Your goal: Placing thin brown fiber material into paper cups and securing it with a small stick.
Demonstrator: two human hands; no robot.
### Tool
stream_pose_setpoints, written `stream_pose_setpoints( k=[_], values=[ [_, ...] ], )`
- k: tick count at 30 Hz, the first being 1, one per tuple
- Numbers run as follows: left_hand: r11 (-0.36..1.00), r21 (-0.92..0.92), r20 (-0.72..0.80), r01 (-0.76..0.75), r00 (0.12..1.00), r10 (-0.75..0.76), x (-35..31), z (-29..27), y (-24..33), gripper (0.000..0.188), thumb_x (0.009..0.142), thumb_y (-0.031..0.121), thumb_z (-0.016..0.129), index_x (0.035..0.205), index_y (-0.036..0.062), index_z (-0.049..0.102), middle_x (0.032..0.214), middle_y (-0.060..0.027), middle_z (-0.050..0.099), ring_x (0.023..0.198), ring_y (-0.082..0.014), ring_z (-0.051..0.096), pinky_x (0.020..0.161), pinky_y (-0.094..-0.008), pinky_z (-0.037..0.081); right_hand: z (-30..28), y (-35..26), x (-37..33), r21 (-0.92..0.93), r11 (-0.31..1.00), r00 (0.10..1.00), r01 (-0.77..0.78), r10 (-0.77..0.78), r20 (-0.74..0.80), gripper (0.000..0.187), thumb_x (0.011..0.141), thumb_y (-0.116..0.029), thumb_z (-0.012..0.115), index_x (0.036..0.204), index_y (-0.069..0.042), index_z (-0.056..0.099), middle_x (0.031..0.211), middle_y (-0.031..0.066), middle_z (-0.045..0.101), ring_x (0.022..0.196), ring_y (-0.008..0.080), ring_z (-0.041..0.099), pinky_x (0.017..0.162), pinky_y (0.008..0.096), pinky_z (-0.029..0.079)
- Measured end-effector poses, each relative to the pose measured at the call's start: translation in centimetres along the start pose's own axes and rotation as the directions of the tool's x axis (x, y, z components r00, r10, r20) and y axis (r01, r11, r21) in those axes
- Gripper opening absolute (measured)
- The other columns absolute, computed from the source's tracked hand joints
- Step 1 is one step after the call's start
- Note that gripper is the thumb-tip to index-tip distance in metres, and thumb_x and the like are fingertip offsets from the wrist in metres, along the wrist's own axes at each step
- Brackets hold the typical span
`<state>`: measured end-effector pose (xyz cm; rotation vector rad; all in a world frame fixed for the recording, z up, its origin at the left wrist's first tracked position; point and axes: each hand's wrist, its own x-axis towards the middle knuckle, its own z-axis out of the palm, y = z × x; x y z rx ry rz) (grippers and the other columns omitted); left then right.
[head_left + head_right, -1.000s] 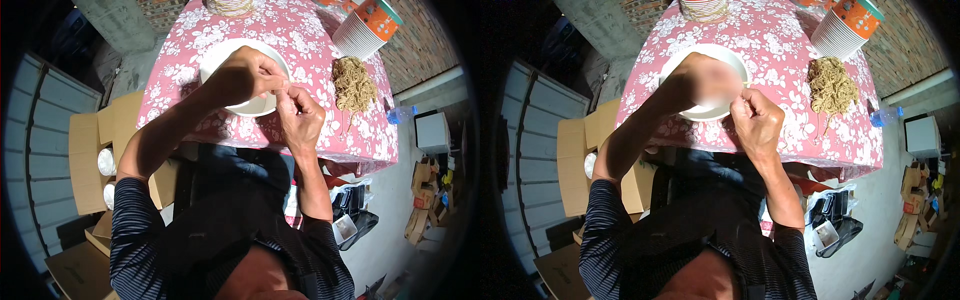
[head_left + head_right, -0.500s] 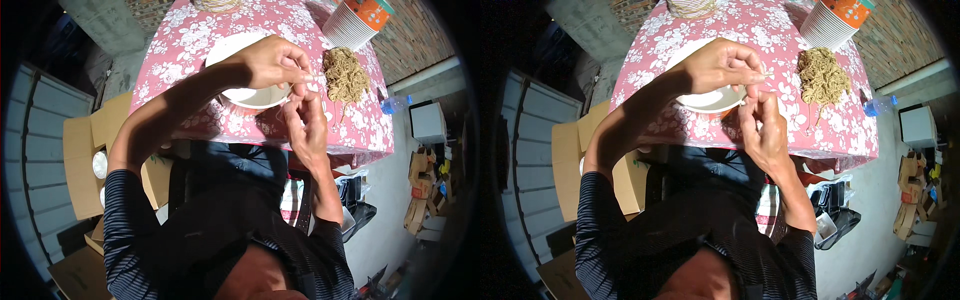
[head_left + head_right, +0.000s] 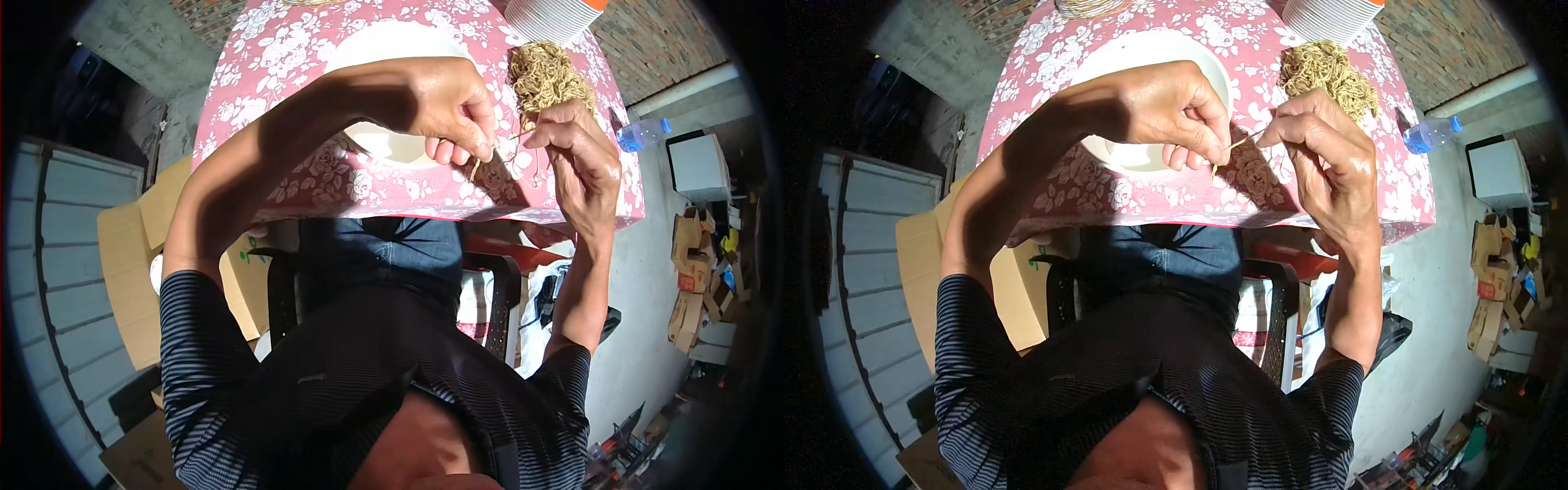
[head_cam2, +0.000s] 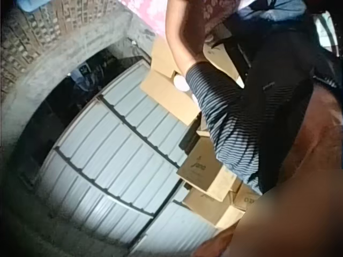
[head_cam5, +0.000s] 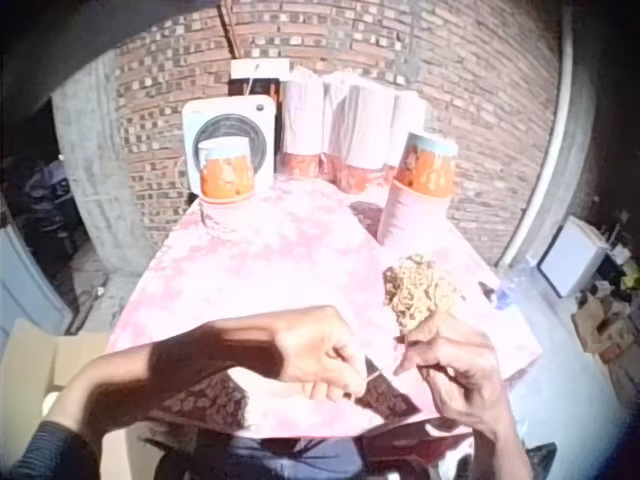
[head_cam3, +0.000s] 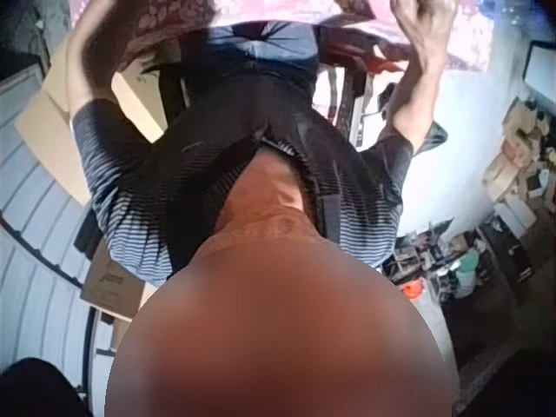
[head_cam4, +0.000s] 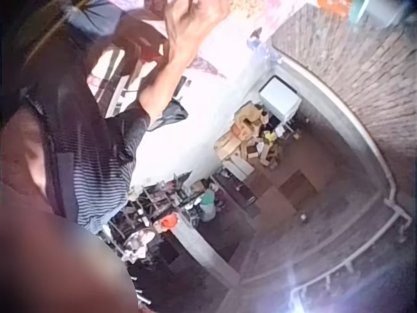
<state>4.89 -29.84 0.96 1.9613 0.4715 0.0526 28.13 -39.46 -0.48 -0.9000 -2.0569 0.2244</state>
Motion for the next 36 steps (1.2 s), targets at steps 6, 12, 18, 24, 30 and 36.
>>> stream_pose_setpoints(
  k=[6,12,18,24,30,36],
  values=[
    [0.996,-0.078,-0.079,-0.034,0.997,0.028,-0.5,-0.4,-1.2,0.022,0.100,0.017,0.068,0.095,-0.0039,0.074,0.079,-0.0095,0.071,0.068,-0.0131,0.065,0.063,-0.0268,0.054,3.1,0.6,-1.7,0.086,0.954,0.958,-0.286,0.286,0.004,0.024,0.083,0.013,0.057,0.096,0.004,0.075,0.093,0.0123,0.063,0.085,0.0197,0.061,0.074,0.0305,0.048],
    [0.990,-0.136,-0.164,-0.026,0.986,0.004,-0.7,0.0,-2.2,0.028,0.101,0.024,0.067,0.094,-0.0024,0.073,0.079,-0.0090,0.070,0.069,-0.0130,0.064,0.064,-0.0269,0.052,5.9,-1.9,-2.3,0.141,0.915,0.917,-0.378,0.391,-0.079,0.021,0.082,-0.006,0.084,0.101,0.002,0.078,0.090,0.0078,0.066,0.085,0.0159,0.063,0.075,0.0288,0.049],
    [0.963,-0.263,-0.214,-0.055,0.977,-0.003,-0.9,0.0,-3.1,0.025,0.101,0.022,0.066,0.102,-0.0026,0.071,0.086,-0.0106,0.072,0.073,-0.0126,0.064,0.066,-0.0261,0.051,6.6,-2.1,-2.5,0.198,0.868,0.866,-0.456,0.484,-0.127,0.006,0.091,-0.001,0.077,0.096,0.003,0.077,0.087,0.0064,0.068,0.082,0.0137,0.061,0.075,0.0278,0.048],
    [0.911,-0.376,-0.307,-0.170,0.950,0.050,-1.4,1.1,-2.8,0.026,0.097,0.013,0.069,0.117,-0.0025,0.064,0.102,-0.0167,0.076,0.078,-0.0138,0.066,0.073,-0.0253,0.053,7.1,-2.3,-3.6,0.176,0.847,0.855,-0.501,0.516,-0.049,0.005,0.092,-0.002,0.074,0.093,0.003,0.075,0.077,0.0059,0.064,0.070,0.0109,0.057,0.063,0.0268,0.044],
    [0.981,0.062,-0.319,-0.184,0.928,0.194,-2.2,2.1,-2.0,0.027,0.090,-0.003,0.071,0.116,-0.0043,0.065,0.108,-0.0167,0.077,0.105,-0.0223,0.075,0.089,-0.0316,0.059,5.8,-3.0,-3.4,0.442,0.611,0.728,-0.657,0.667,0.160,0.019,0.102,-0.014,0.068,0.094,0.003,0.075,0.082,0.0020,0.068,0.074,0.0063,0.057,0.067,0.0240,0.045],
    [0.902,0.327,-0.405,-0.281,0.821,0.402,-1.9,3.9,-1.7,0.023,0.085,0.002,0.076,0.107,-0.0032,0.072,0.097,-0.0155,0.077,0.096,-0.0218,0.077,0.083,-0.0323,0.061,5.3,-2.3,-3.5,0.560,0.500,0.702,-0.660,0.676,0.224,0.020,0.104,-0.018,0.067,0.100,0.001,0.075,0.080,0.0004,0.069,0.071,0.0052,0.058,0.066,0.0231,0.047]
  ],
)
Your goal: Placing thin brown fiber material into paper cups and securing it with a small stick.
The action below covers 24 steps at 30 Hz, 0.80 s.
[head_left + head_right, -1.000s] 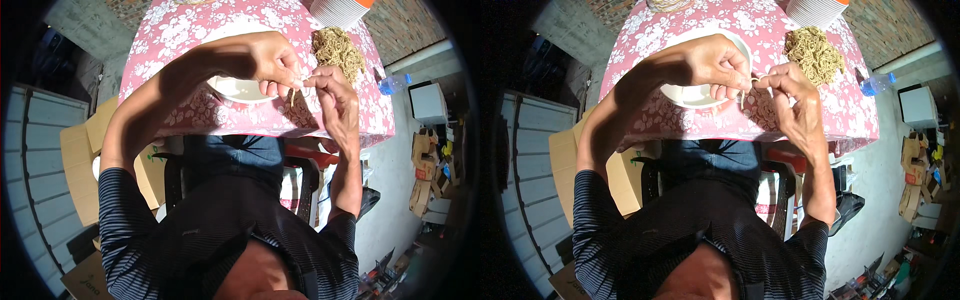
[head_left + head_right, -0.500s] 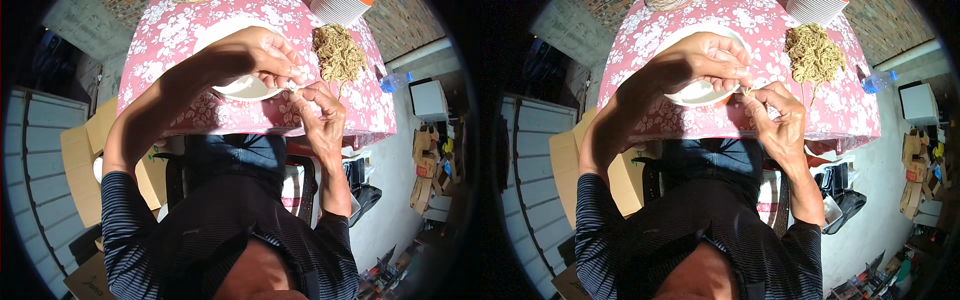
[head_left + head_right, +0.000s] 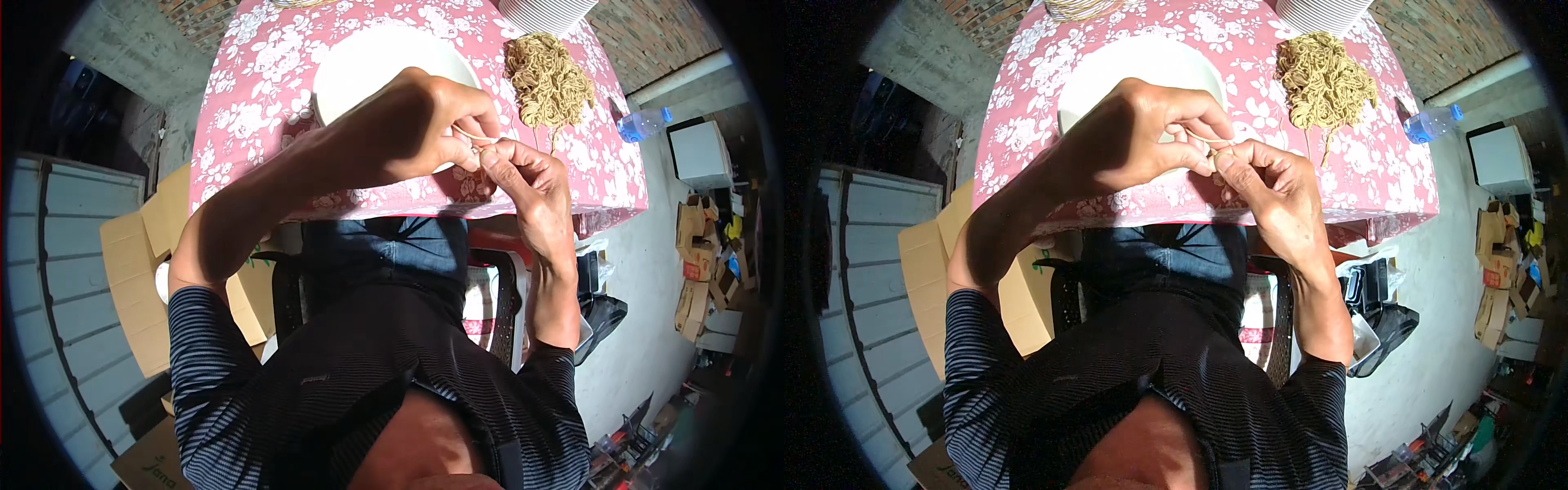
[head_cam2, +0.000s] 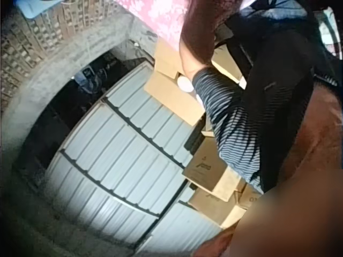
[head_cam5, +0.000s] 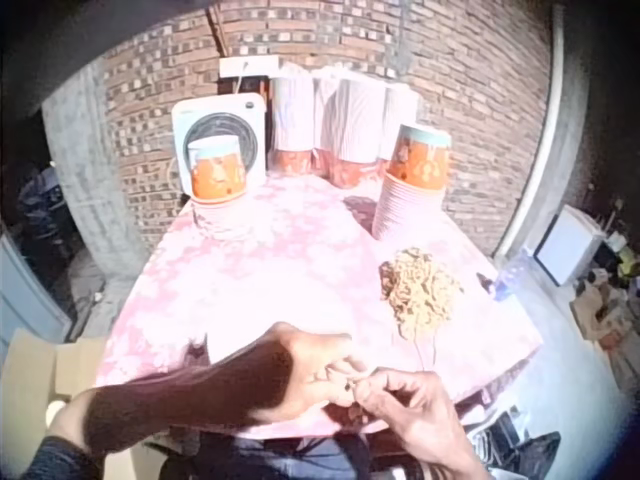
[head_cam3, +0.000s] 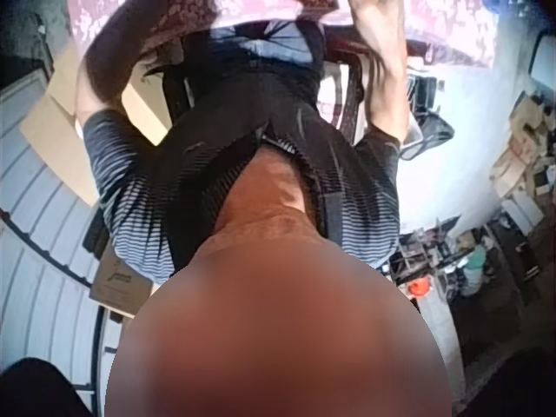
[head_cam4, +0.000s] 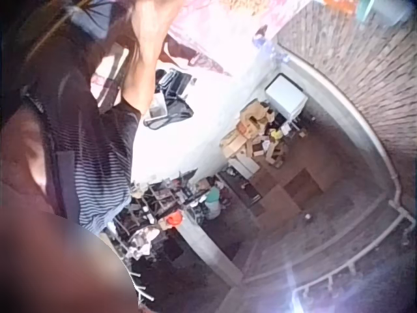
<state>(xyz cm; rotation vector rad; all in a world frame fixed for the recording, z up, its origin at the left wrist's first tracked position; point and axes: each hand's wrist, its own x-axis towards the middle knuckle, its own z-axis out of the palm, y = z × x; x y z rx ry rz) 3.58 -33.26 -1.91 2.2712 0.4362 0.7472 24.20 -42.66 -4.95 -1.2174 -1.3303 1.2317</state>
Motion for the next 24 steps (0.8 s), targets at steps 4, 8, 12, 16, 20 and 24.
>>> stream_pose_setpoints(
  k=[4,8,12,16,20,24],
  values=[
    [1.000,0.002,0.002,0.027,1.000,-0.027,0.1,-0.1,0.1,0.018,0.086,0.005,0.078,0.102,-0.0029,0.075,0.088,-0.0140,0.077,0.086,-0.0195,0.077,0.077,-0.0307,0.061,0.0,-0.6,-0.3,-0.084,0.995,0.998,0.045,-0.048,-0.041,0.023,0.105,-0.018,0.065,0.100,0.002,0.075,0.081,0.0015,0.070,0.072,0.0059,0.059,0.067,0.0232,0.047],
    [0.998,0.042,0.019,0.036,0.999,-0.037,0.0,-0.7,-0.2,0.016,0.089,0.007,0.077,0.103,-0.0025,0.075,0.090,-0.0137,0.077,0.085,-0.0177,0.076,0.077,-0.0294,0.060,0.4,-1.1,-0.6,-0.139,0.982,0.989,0.131,-0.139,-0.042,0.023,0.107,-0.013,0.059,0.100,0.004,0.072,0.089,0.0028,0.067,0.076,0.0100,0.058,0.072,0.0268,0.047],
    [0.971,-0.105,0.080,0.216,0.975,-0.209,-0.1,-1.2,-0.9,0.017,0.093,0.009,0.074,0.105,-0.0026,0.074,0.097,-0.0113,0.076,0.091,-0.0167,0.073,0.084,-0.0293,0.059,0.4,-0.5,-0.3,-0.003,0.993,0.992,0.121,-0.121,-0.037,0.022,0.106,-0.014,0.060,0.110,0.004,0.071,0.091,0.0027,0.066,0.078,0.0096,0.057,0.073,0.0259,0.046],
    [0.907,-0.291,0.077,0.303,0.953,-0.293,-0.1,-1.2,-1.4,0.018,0.092,0.014,0.076,0.101,-0.0013,0.075,0.092,-0.0083,0.074,0.086,-0.0124,0.069,0.079,-0.0273,0.055,1.2,0.8,0.7,0.036,0.990,0.977,0.137,-0.129,-0.167,0.030,0.100,-0.008,0.071,0.127,0.002,0.066,0.078,-0.0052,0.059,0.069,0.0015,0.052,0.060,0.0190,0.040],
    [0.848,-0.381,0.128,0.369,0.929,-0.347,-0.2,-1.5,-1.4,0.022,0.094,0.015,0.073,0.108,-0.0027,0.071,0.098,-0.0099,0.074,0.093,-0.0165,0.072,0.088,-0.0289,0.056,2.1,0.7,1.0,0.063,0.995,0.975,0.079,-0.064,-0.211,0.021,0.095,-0.010,0.077,0.112,0.002,0.074,0.072,-0.0059,0.060,0.060,0.0017,0.049,0.052,0.0196,0.037],
    [0.835,-0.374,0.143,0.403,0.915,-0.378,-0.4,-1.6,-1.6,0.022,0.095,0.016,0.073,0.108,-0.0027,0.071,0.097,-0.0099,0.074,0.093,-0.0166,0.072,0.088,-0.0293,0.056,2.5,0.7,1.2,0.168,0.985,0.978,0.049,-0.013,-0.208,0.014,0.093,-0.011,0.079,0.100,0.001,0.078,0.069,-0.0033,0.064,0.056,0.0018,0.049,0.050,0.0199,0.036]
  ],
)
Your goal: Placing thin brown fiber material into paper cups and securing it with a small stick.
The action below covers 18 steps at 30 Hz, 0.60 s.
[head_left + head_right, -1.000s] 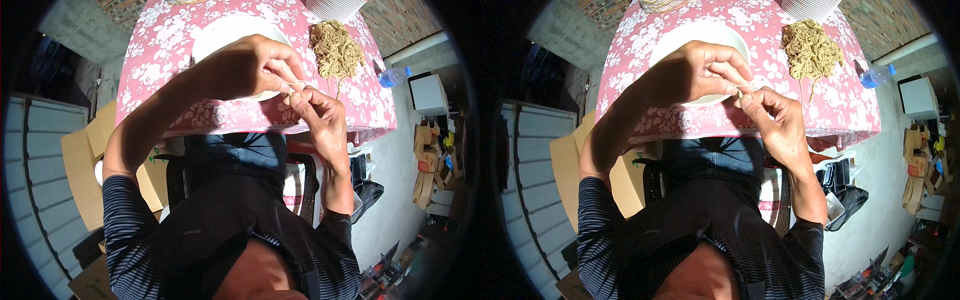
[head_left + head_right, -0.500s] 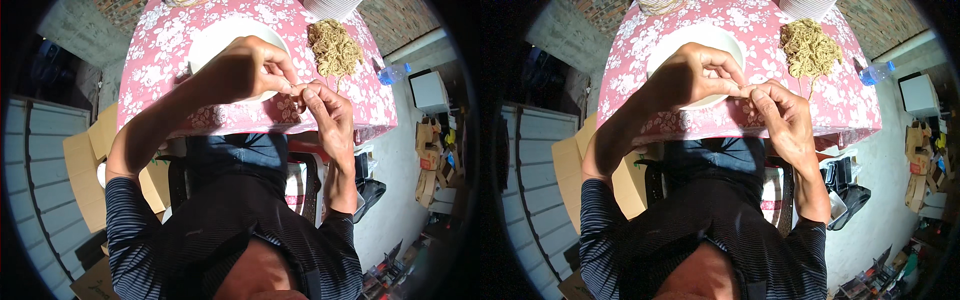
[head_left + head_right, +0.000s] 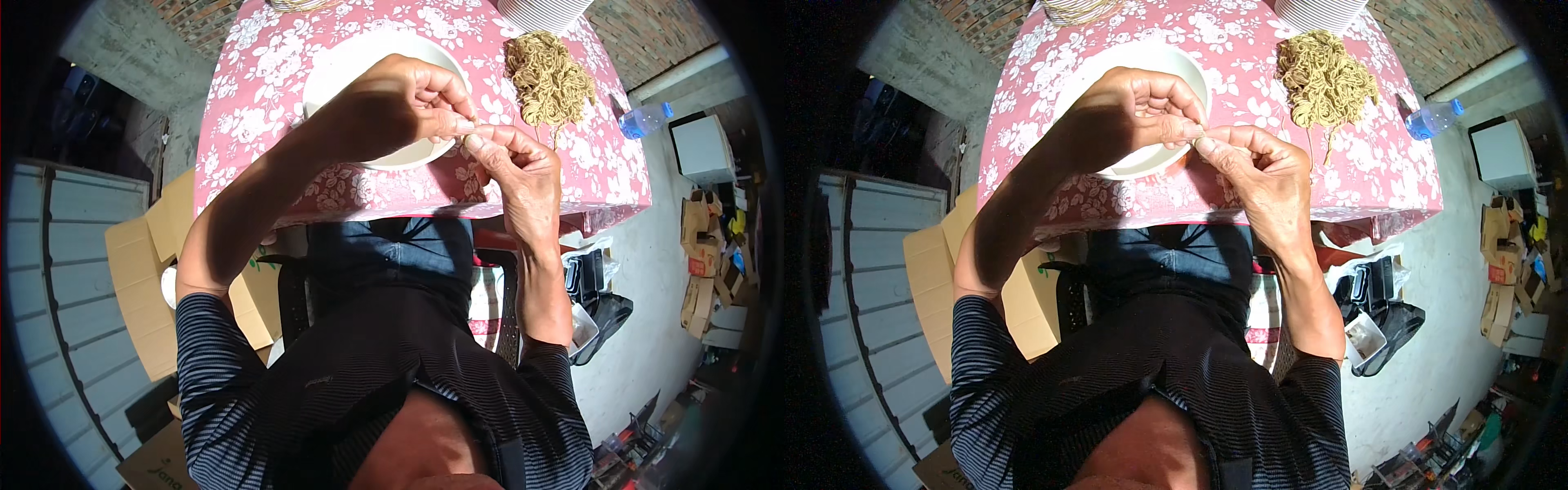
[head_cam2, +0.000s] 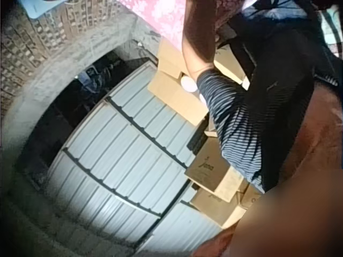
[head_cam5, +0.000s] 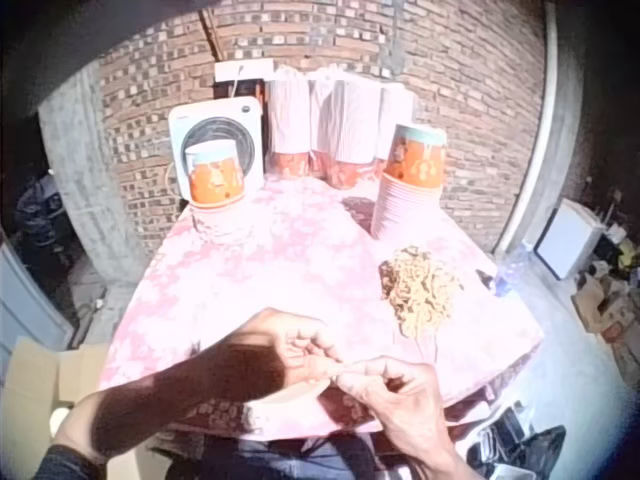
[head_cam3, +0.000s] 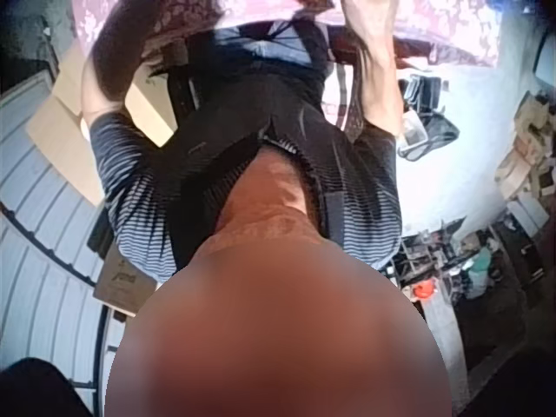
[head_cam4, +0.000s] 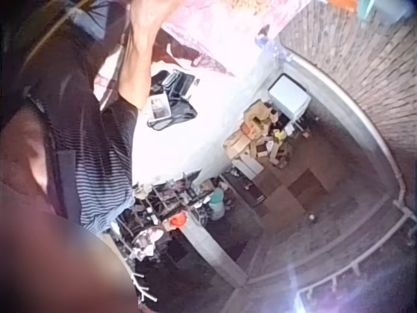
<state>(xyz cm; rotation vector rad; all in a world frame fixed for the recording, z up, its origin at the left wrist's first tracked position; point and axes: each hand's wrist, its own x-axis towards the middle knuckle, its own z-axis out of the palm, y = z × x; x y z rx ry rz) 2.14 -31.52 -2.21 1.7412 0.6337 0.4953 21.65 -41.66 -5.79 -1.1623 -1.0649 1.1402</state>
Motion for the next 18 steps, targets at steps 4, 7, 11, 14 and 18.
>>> stream_pose_setpoints(
  k=[4,7,11,14,18],
  values=[
    [0.971,0.211,-0.051,-0.110,0.991,0.123,-0.3,0.2,-0.1,0.021,0.095,0.014,0.074,0.107,-0.0026,0.071,0.096,-0.0097,0.074,0.088,-0.0151,0.072,0.083,-0.0286,0.058,0.2,0.2,-0.1,-0.038,0.999,1.000,-0.005,0.004,-0.023,0.014,0.093,-0.011,0.079,0.100,0.002,0.077,0.067,-0.0038,0.062,0.055,0.0015,0.048,0.050,0.0195,0.036],
    [0.980,0.169,-0.094,-0.108,0.988,0.125,-0.4,0.7,0.1,0.018,0.093,0.011,0.076,0.105,-0.0022,0.071,0.095,-0.0098,0.074,0.085,-0.0138,0.072,0.079,-0.0277,0.059,0.4,0.3,-0.3,-0.047,0.998,0.997,0.037,-0.040,-0.059,0.010,0.093,-0.008,0.078,0.096,0.002,0.076,0.066,-0.0054,0.060,0.055,0.0010,0.048,0.050,0.0194,0.035],
    [0.966,0.178,-0.234,-0.185,0.946,0.225,-0.5,1.6,-0.6,0.015,0.090,0.010,0.074,0.095,-0.0038,0.071,0.078,-0.0096,0.072,0.072,-0.0132,0.070,0.069,-0.0289,0.056,0.5,0.9,-0.5,-0.057,0.997,0.997,0.054,-0.057,-0.056,0.006,0.093,-0.004,0.075,0.097,0.001,0.074,0.070,-0.0087,0.056,0.060,-0.0006,0.045,0.053,0.0183,0.034],
    [0.838,0.461,-0.178,-0.293,0.894,0.411,-0.8,1.3,-0.3,0.012,0.092,0.010,0.076,0.097,-0.0012,0.072,0.085,-0.0083,0.074,0.081,-0.0139,0.073,0.074,-0.0271,0.058,0.7,0.8,-0.7,-0.063,0.993,0.993,0.101,-0.105,-0.062,0.007,0.093,-0.002,0.074,0.100,0.001,0.073,0.073,-0.0099,0.054,0.063,-0.0009,0.044,0.055,0.0177,0.034],
    [0.786,0.558,-0.156,-0.265,0.897,0.414,-1.1,1.7,0.3,0.010,0.092,0.009,0.074,0.096,0.0001,0.072,0.081,-0.0113,0.073,0.077,-0.0198,0.073,0.071,-0.0305,0.056,0.8,0.5,-0.8,-0.132,0.978,0.983,0.164,-0.173,-0.061,0.008,0.094,-0.002,0.073,0.101,0.001,0.073,0.074,-0.0101,0.053,0.065,-0.0007,0.043,0.057,0.0176,0.035]
  ],
)
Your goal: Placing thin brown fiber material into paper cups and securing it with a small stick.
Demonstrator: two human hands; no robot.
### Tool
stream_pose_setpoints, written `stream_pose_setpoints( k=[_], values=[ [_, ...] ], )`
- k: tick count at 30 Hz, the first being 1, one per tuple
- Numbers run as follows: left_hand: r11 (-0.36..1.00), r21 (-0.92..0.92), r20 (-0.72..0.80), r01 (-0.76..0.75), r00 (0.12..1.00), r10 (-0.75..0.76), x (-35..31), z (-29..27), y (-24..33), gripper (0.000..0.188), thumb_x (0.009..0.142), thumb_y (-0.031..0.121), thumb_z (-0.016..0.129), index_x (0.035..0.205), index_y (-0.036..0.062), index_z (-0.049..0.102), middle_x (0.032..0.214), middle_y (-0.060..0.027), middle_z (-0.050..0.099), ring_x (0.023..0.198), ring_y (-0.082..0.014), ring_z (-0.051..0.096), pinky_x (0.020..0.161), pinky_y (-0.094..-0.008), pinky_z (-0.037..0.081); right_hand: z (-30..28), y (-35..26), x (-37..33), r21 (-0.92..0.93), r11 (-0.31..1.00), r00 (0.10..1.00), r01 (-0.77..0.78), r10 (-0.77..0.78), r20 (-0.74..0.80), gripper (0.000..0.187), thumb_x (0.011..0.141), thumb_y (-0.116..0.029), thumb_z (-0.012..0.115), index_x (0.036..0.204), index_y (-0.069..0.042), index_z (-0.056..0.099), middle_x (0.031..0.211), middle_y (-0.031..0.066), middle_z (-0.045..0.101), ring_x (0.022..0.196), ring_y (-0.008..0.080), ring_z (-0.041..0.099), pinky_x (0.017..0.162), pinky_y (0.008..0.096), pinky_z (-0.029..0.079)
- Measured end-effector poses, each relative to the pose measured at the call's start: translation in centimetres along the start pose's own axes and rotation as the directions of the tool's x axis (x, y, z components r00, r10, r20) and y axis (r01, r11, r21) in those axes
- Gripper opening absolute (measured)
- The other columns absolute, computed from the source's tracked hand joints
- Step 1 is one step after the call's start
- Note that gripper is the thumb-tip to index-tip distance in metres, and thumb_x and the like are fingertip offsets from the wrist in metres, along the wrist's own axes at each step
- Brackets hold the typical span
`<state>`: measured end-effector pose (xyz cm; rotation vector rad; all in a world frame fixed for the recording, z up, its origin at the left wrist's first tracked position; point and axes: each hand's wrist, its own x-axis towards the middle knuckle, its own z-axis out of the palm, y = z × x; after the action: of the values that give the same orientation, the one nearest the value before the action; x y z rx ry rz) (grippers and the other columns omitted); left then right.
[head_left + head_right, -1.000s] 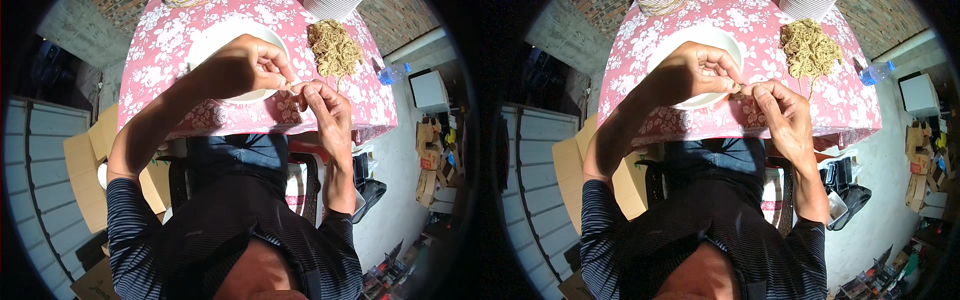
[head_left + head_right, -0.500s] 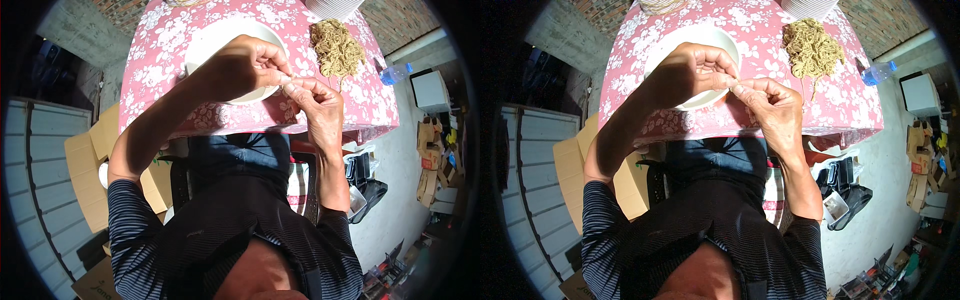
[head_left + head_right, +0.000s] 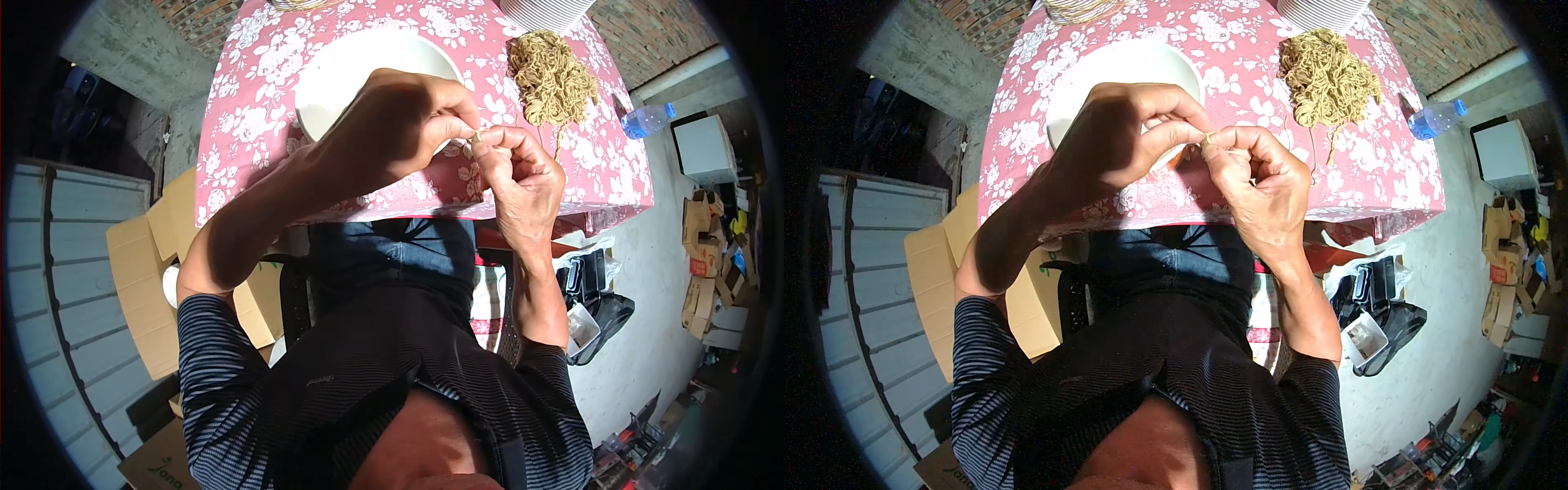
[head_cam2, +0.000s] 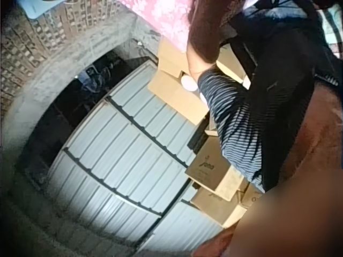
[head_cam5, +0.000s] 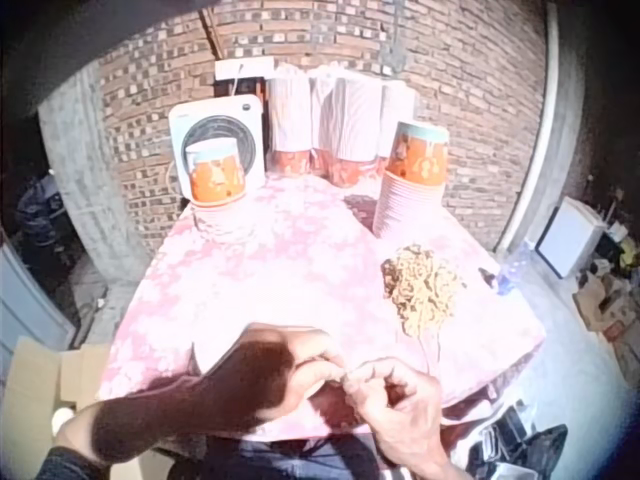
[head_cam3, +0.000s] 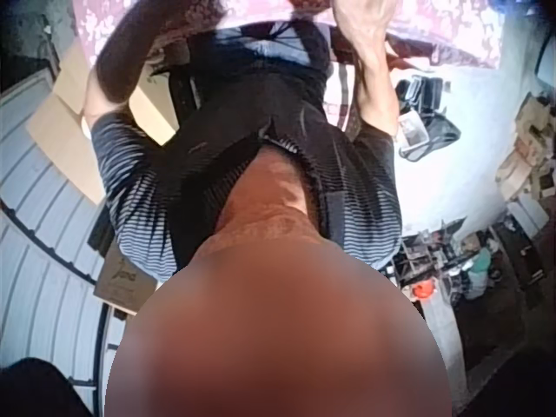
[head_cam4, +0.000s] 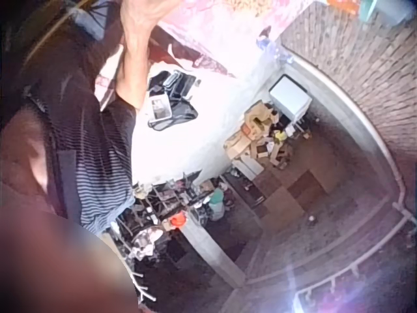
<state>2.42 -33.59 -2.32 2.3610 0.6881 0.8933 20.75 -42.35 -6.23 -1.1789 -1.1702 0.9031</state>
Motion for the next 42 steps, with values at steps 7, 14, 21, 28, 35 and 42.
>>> stream_pose_setpoints(
  k=[7,14,21,28,35,42],
  values=[
    [0.986,0.121,0.011,-0.118,0.993,0.118,0.1,-0.2,0.2,0.011,0.091,0.009,0.071,0.096,-0.0007,0.073,0.083,-0.0142,0.072,0.073,-0.0287,0.071,0.069,-0.0361,0.055,-0.3,-0.4,0.4,-0.083,0.992,0.996,0.093,-0.093,0.006,0.008,0.093,-0.002,0.073,0.099,0.002,0.072,0.074,-0.0095,0.054,0.066,-0.0001,0.043,0.058,0.0181,0.036],
    [0.990,-0.122,-0.012,0.077,0.997,-0.079,0.2,-0.1,-0.1,0.014,0.094,0.009,0.072,0.100,-0.0031,0.069,0.085,-0.0106,0.074,0.080,-0.0132,0.073,0.070,-0.0277,0.057,-0.1,0.5,0.5,-0.157,0.970,0.982,0.188,-0.191,-0.006,0.007,0.092,-0.001,0.074,0.098,0.002,0.072,0.073,-0.0097,0.053,0.066,0.0000,0.042,0.057,0.0182,0.035],
    [0.992,-0.119,-0.105,0.039,0.993,-0.052,-0.1,0.3,0.3,0.009,0.093,0.004,0.071,0.100,-0.0012,0.069,0.083,-0.0099,0.072,0.079,-0.0143,0.074,0.068,-0.0291,0.057,0.2,0.8,0.5,-0.155,0.964,0.972,0.217,-0.228,-0.059,0.007,0.091,-0.001,0.075,0.097,0.002,0.073,0.071,-0.0091,0.053,0.064,-0.0001,0.042,0.056,0.0185,0.035],
    [0.955,0.231,-0.014,-0.188,0.980,0.196,-0.1,0.3,-0.3,0.010,0.090,0.005,0.070,0.100,0.0027,0.070,0.089,-0.0145,0.070,0.077,-0.0306,0.070,0.067,-0.0375,0.054,0.0,0.9,1.0,-0.241,0.920,0.943,0.309,-0.329,-0.046,0.007,0.090,0.000,0.074,0.096,0.002,0.073,0.070,-0.0077,0.054,0.063,0.0005,0.043,0.056,0.0190,0.037],
    [0.998,-0.020,0.149,-0.058,0.987,0.060,0.7,-0.8,-0.9,0.013,0.095,0.009,0.067,0.102,-0.0008,0.070,0.086,-0.0135,0.070,0.080,-0.0218,0.070,0.071,-0.0350,0.054,-0.2,0.0,1.3,-0.206,0.956,0.977,0.210,-0.211,0.016,0.009,0.091,-0.001,0.074,0.099,0.003,0.070,0.073,-0.0064,0.056,0.066,0.0007,0.045,0.058,0.0191,0.038],
    [0.824,-0.321,0.398,0.467,0.856,-0.330,1.6,-1.6,-0.5,0.028,0.097,0.025,0.069,0.106,-0.0011,0.071,0.091,-0.0088,0.073,0.082,-0.0156,0.068,0.075,-0.0298,0.053,0.5,0.8,1.2,-0.001,0.989,0.989,0.145,-0.145,-0.041,0.009,0.093,0.002,0.070,0.102,0.000,0.067,0.077,-0.0084,0.051,0.069,0.0003,0.045,0.061,0.0175,0.038]
  ],
)
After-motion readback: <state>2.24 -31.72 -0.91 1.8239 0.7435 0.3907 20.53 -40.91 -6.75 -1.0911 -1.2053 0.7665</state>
